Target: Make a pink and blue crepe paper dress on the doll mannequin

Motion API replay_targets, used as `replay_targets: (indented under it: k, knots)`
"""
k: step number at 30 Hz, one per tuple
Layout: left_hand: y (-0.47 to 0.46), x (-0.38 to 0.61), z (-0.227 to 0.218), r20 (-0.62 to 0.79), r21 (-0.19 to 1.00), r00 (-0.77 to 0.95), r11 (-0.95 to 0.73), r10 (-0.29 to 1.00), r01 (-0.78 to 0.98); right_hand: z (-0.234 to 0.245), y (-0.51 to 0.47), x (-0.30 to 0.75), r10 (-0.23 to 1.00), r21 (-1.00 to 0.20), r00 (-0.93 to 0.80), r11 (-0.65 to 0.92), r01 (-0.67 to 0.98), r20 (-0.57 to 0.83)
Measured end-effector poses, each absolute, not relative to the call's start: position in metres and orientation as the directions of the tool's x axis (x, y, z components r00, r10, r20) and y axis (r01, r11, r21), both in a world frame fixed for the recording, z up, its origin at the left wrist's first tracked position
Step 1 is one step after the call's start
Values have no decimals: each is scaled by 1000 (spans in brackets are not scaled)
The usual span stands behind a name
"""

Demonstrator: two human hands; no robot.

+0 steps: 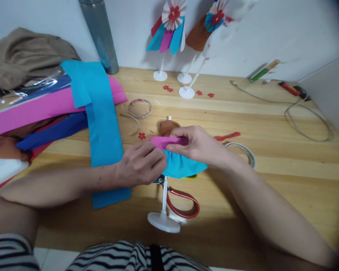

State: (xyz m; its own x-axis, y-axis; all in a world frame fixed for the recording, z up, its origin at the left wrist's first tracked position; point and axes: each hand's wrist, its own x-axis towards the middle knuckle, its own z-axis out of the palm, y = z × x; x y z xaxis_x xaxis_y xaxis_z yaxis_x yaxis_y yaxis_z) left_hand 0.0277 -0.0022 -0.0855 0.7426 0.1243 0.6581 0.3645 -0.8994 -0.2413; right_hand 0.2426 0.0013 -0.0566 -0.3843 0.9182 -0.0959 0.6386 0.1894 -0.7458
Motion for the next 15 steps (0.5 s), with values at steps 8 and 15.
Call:
replay_targets:
  k: [8, 15]
  knots:
    - [-1, 30, -87, 659, -256, 749, -919, 61, 300, -57, 1, 234, 953, -895, -266, -10, 446, -143]
    - [-1, 30, -89, 654, -259, 754, -922, 53, 289, -58, 3, 235, 956, -921, -233, -80, 381, -180]
